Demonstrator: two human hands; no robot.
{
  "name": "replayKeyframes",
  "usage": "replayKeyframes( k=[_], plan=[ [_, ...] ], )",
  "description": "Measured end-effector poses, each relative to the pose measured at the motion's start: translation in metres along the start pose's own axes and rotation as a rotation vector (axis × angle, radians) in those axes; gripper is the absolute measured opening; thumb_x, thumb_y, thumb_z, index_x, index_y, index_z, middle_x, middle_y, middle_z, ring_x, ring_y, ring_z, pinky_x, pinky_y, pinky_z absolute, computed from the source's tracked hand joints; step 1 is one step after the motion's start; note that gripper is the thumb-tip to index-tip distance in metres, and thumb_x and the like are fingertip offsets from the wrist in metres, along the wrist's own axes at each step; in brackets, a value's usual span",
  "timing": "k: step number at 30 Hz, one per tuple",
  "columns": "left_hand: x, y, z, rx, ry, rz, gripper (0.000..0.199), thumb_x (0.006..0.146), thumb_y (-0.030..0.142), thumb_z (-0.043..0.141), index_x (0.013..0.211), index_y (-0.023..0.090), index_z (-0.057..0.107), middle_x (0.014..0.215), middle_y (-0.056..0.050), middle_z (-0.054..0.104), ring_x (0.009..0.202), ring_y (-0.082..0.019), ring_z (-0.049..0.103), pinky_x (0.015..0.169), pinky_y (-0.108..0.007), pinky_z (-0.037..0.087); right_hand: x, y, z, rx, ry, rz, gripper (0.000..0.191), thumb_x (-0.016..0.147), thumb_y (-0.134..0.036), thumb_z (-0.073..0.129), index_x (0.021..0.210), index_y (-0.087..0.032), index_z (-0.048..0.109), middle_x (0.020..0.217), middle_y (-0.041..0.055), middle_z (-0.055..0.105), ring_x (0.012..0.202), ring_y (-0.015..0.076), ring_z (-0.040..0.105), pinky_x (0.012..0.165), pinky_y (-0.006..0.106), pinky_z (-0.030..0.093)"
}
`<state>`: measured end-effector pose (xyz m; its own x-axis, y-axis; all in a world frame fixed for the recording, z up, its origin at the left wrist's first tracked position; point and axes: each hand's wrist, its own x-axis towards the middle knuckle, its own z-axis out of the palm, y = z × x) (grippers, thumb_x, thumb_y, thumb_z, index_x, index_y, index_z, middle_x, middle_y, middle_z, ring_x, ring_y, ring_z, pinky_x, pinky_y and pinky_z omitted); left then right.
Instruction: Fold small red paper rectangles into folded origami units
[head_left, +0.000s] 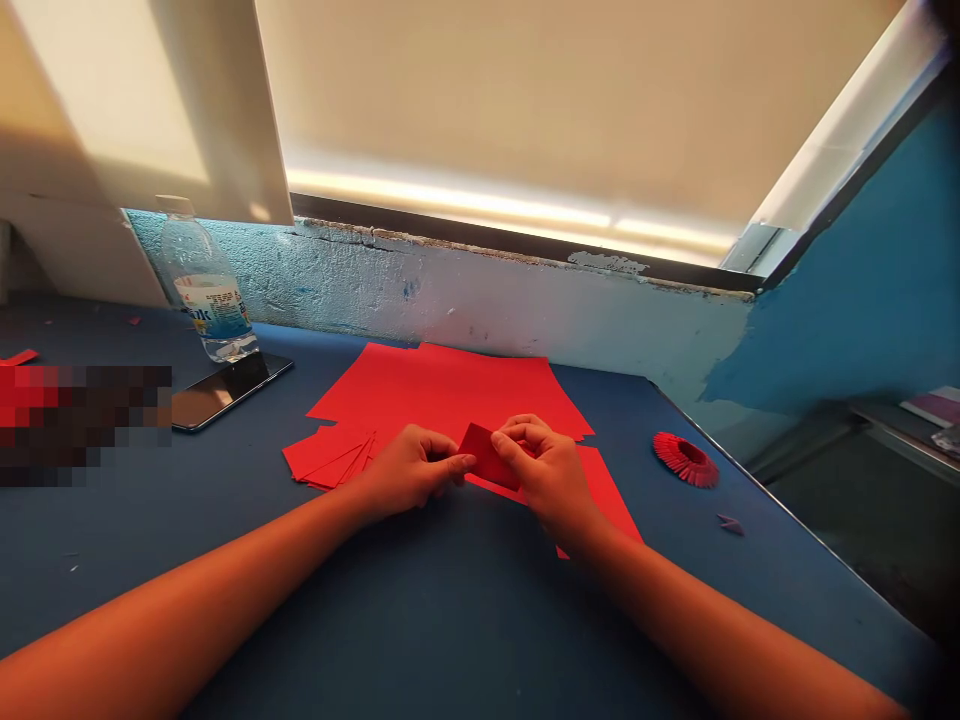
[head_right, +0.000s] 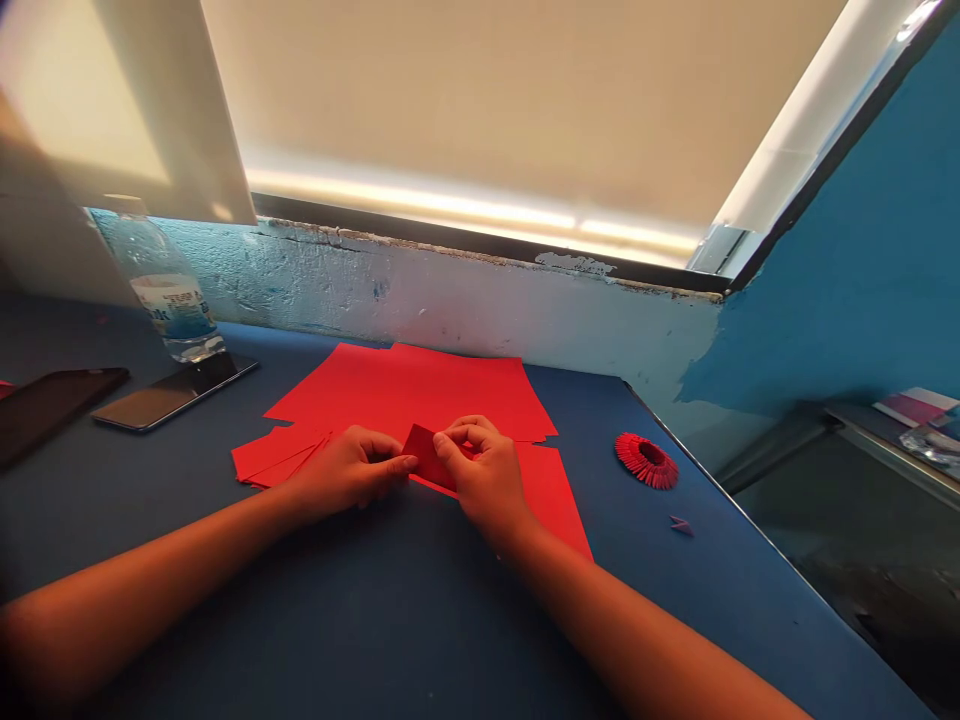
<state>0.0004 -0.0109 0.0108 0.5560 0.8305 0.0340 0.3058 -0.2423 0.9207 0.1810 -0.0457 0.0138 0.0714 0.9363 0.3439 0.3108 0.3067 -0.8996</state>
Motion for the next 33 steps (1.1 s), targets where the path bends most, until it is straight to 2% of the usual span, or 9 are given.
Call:
replayKeyframes(
  k=[2, 4, 7, 9, 15, 19, 23, 29, 33],
  plan=[
    [0.001, -0.002, 0.000, 0.015, 0.015, -0.010, 0.041, 0.077, 0.052, 0.054, 0.066, 0.013, 0.061, 0.047, 0.003, 0.048, 0.037, -0.008, 0.041, 0.037, -0.019, 0.030, 0.000, 0.000, 0.000, 0.018, -0.018, 0.019, 0.023, 0.080, -0.039, 0.057, 0.071, -0.019, 0.063, 0.088, 0.0042, 0.059, 0.081, 0.0181, 0.058, 0.073, 0.030, 0.045],
    [0.003, -0.004, 0.000, 0.012, 0.042, -0.022, 0.041, 0.078, 0.052, 0.053, 0.067, 0.013, 0.062, 0.046, 0.003, 0.048, 0.037, -0.008, 0.041, 0.037, -0.019, 0.030, -0.001, -0.001, 0.002, 0.092, -0.050, 0.080, 0.021, 0.078, -0.040, 0.059, 0.087, -0.021, 0.062, 0.093, 0.0038, 0.061, 0.084, 0.0186, 0.060, 0.074, 0.031, 0.047],
    [0.004, -0.007, -0.001, -0.033, 0.089, -0.030, 0.044, 0.078, 0.054, 0.052, 0.068, 0.012, 0.062, 0.045, 0.003, 0.047, 0.035, -0.007, 0.039, 0.037, -0.018, 0.029, -0.004, -0.002, 0.006, 0.249, -0.128, 0.177, 0.053, 0.072, -0.037, 0.068, 0.119, -0.027, 0.045, 0.102, 0.0042, 0.062, 0.090, 0.0193, 0.062, 0.077, 0.033, 0.050],
    [0.005, -0.008, 0.000, -0.062, 0.101, -0.020, 0.044, 0.078, 0.054, 0.053, 0.069, 0.012, 0.062, 0.045, 0.003, 0.047, 0.035, -0.007, 0.038, 0.037, -0.018, 0.028, -0.006, -0.002, 0.009, 0.283, -0.157, 0.204, 0.068, 0.069, -0.034, 0.071, 0.126, -0.028, 0.036, 0.102, 0.0046, 0.063, 0.089, 0.0198, 0.063, 0.077, 0.034, 0.051],
    [0.003, -0.006, 0.004, -0.060, 0.096, -0.011, 0.042, 0.078, 0.052, 0.054, 0.069, 0.012, 0.066, 0.041, 0.004, 0.043, 0.035, -0.007, 0.037, 0.037, -0.019, 0.027, -0.008, 0.002, 0.011, 0.149, -0.046, 0.207, 0.069, 0.068, -0.036, 0.071, 0.127, -0.027, 0.038, 0.090, 0.0030, 0.065, 0.076, 0.0194, 0.064, 0.067, 0.033, 0.052],
    [0.003, -0.005, 0.005, -0.040, 0.138, -0.031, 0.044, 0.077, 0.054, 0.053, 0.068, 0.012, 0.066, 0.041, 0.004, 0.044, 0.034, -0.007, 0.038, 0.038, -0.019, 0.028, -0.007, 0.004, 0.011, 0.145, -0.029, 0.208, 0.071, 0.069, -0.037, 0.070, 0.129, -0.026, 0.034, 0.081, 0.0011, 0.064, 0.068, 0.0175, 0.062, 0.060, 0.030, 0.051],
    [0.003, -0.004, 0.005, -0.055, 0.147, -0.056, 0.044, 0.077, 0.054, 0.053, 0.068, 0.013, 0.066, 0.041, 0.004, 0.045, 0.034, -0.007, 0.039, 0.038, -0.019, 0.029, -0.005, 0.005, 0.013, 0.127, 0.002, 0.245, 0.069, 0.066, -0.038, 0.071, 0.124, -0.025, 0.037, 0.074, -0.0005, 0.064, 0.060, 0.0160, 0.059, 0.053, 0.027, 0.046],
    [0.005, -0.004, 0.004, -0.158, 0.187, -0.078, 0.041, 0.076, 0.052, 0.056, 0.065, 0.013, 0.064, 0.042, 0.004, 0.045, 0.035, -0.006, 0.038, 0.038, -0.018, 0.028, -0.002, -0.002, 0.008, 0.239, -0.003, 0.320, 0.064, 0.063, -0.035, 0.073, 0.117, -0.024, 0.040, 0.079, 0.0026, 0.069, 0.074, 0.0195, 0.064, 0.062, 0.029, 0.047],
    [0.007, -0.007, 0.003, -0.236, 0.239, -0.116, 0.041, 0.074, 0.053, 0.058, 0.065, 0.013, 0.064, 0.045, 0.003, 0.048, 0.037, -0.006, 0.039, 0.038, -0.018, 0.030, 0.002, -0.002, 0.005, 0.228, 0.073, 0.358, 0.062, 0.062, -0.034, 0.073, 0.114, -0.024, 0.042, 0.075, 0.0000, 0.066, 0.061, 0.0145, 0.057, 0.055, 0.026, 0.042]
  ],
)
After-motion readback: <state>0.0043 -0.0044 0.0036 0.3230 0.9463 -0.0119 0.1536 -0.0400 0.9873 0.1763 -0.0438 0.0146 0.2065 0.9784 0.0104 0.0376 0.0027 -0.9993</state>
